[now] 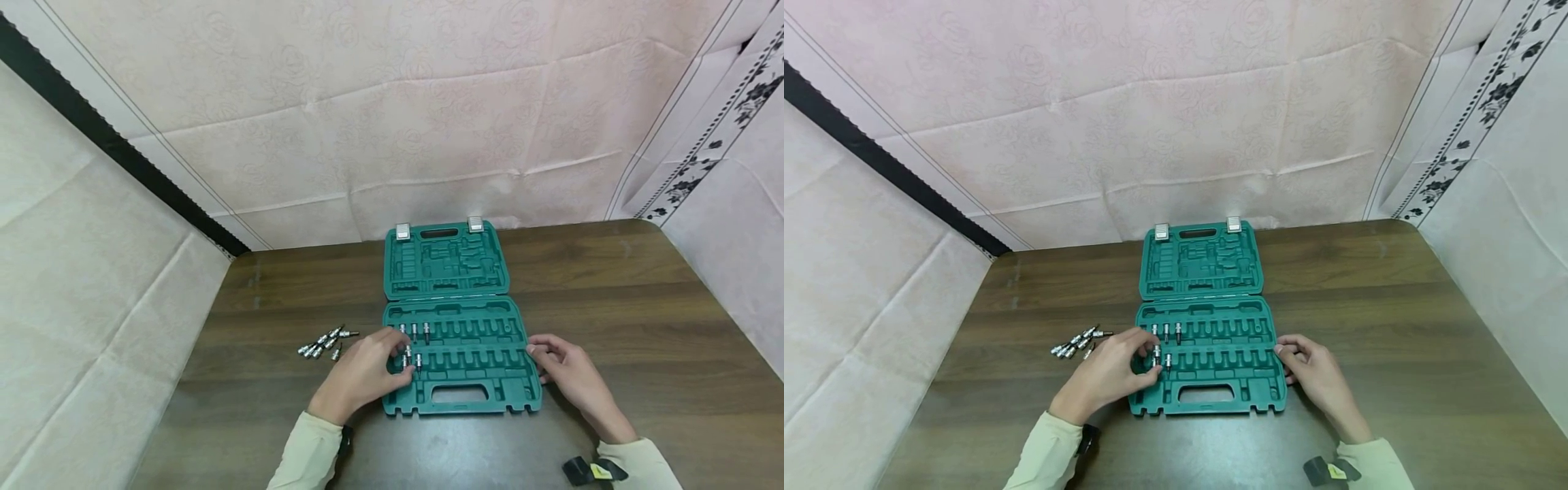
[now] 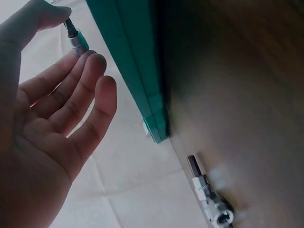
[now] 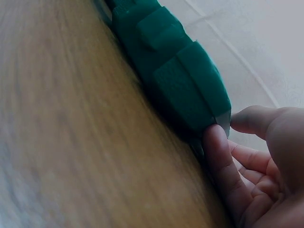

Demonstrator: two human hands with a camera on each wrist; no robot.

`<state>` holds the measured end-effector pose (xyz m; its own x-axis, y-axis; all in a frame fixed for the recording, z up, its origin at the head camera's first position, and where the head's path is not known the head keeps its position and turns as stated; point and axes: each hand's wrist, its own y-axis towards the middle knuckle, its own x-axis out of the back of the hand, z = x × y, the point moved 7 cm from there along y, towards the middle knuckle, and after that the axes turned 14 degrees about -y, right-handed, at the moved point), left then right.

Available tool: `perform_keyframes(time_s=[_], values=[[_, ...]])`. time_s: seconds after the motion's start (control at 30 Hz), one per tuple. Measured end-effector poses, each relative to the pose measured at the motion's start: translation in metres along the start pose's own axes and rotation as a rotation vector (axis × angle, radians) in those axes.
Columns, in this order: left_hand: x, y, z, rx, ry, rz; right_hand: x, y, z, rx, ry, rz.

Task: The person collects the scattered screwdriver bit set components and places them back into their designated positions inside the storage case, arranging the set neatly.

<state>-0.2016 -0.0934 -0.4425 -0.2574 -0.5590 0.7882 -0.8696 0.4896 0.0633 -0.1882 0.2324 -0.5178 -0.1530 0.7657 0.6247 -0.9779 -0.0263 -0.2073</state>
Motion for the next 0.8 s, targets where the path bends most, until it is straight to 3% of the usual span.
perform_keyframes(time_s=[0.8], values=[[-0.024,0.011,-0.02,-0.123,0.218,-0.015,0.0,-0.001,-0.001,0.006,-0.01,-0.011]])
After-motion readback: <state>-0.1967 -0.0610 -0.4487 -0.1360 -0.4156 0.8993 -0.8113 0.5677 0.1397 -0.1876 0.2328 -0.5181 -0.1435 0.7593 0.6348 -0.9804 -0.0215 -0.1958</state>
